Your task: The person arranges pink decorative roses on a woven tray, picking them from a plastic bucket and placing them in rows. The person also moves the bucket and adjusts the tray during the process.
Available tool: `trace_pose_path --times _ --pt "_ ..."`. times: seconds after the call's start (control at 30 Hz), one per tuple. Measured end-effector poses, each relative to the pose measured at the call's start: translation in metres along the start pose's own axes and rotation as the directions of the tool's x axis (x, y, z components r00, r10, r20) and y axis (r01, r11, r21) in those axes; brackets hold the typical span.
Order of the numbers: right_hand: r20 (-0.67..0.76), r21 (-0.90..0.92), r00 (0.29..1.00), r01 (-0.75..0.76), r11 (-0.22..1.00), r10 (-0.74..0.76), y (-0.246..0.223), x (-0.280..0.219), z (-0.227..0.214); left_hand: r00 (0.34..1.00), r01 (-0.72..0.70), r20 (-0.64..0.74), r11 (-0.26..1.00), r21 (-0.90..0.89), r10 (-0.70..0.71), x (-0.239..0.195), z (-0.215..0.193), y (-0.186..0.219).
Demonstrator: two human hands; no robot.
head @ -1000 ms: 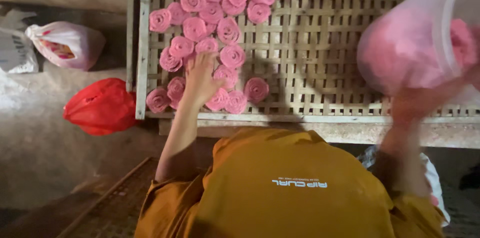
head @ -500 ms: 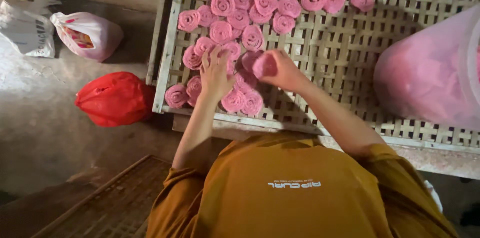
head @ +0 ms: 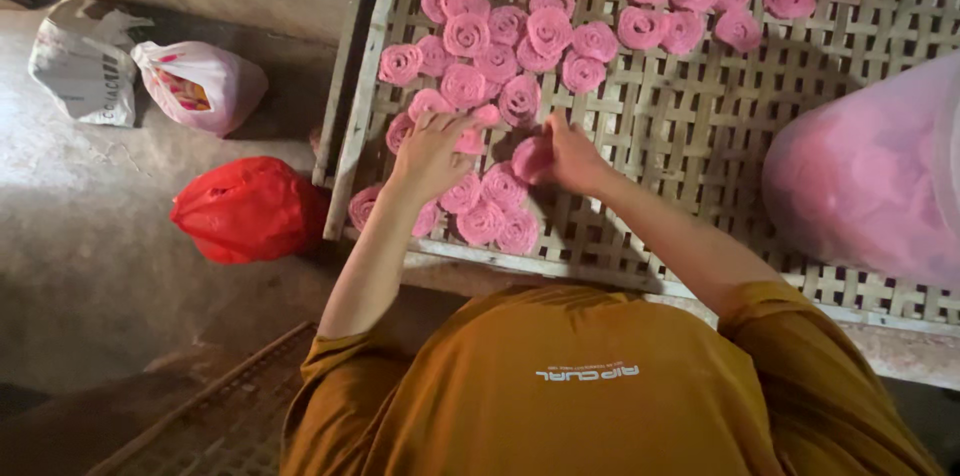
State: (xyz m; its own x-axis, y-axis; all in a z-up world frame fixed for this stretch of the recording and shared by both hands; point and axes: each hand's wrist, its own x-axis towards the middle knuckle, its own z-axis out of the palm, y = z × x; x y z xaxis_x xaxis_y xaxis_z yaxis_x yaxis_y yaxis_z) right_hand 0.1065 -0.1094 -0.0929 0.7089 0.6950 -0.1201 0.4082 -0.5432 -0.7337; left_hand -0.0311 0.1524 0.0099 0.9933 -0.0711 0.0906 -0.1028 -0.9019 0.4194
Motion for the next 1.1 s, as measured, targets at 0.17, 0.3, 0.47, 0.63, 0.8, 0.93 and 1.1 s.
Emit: trace_pose_path --times 0.17,0.3,0.47,0.63,0.8,0.93,1.1 --pt "-0.015 0.3 0.965 -0.244 0.922 0.261 0.02 0.03 -0.003 0.989 -0.043 -0.139 0.999 -0.027 0.039 0.008 0.008 0.006" --pt "-0.311 -0.049 0.943 0.107 0.993 -0.118 0.006 0.059 0.01 0.947 0.175 -0.195 0.918 -0.357 -0.257 0.01 0.019 -0.015" --pt "-0.334 0.671 0.937 0.157 0.725 0.106 -0.026 0.029 0.008 0.822 0.122 -0.068 0.291 -0.949 -0.565 0.013 0.043 -0.036" --pt "0.079 0.996 0.993 -0.074 -0.052 0.092 -0.047 -0.034 -0.035 0.922 0.028 0.185 -0.419 -0.908 -0.34 0.018 0.068 -0.007" --pt "-0.031 0.997 0.996 0.036 -0.062 0.084 -0.061 -0.079 -0.046 0.901 -0.05 0.179 -0.506 -0.861 -0.394 0.046 0.101 0.069" --pt "-0.104 0.994 0.939 0.089 0.062 0.328 -0.038 -0.103 -0.057 0.918 0.01 0.295 -0.727 -0.687 -0.266 0.062 0.11 0.101" --pt "-0.261 0.95 0.845 0.139 0.279 0.467 -0.001 -0.186 -0.118 0.803 0.144 0.361 -0.432 -0.89 -0.475 0.073 0.091 0.091"
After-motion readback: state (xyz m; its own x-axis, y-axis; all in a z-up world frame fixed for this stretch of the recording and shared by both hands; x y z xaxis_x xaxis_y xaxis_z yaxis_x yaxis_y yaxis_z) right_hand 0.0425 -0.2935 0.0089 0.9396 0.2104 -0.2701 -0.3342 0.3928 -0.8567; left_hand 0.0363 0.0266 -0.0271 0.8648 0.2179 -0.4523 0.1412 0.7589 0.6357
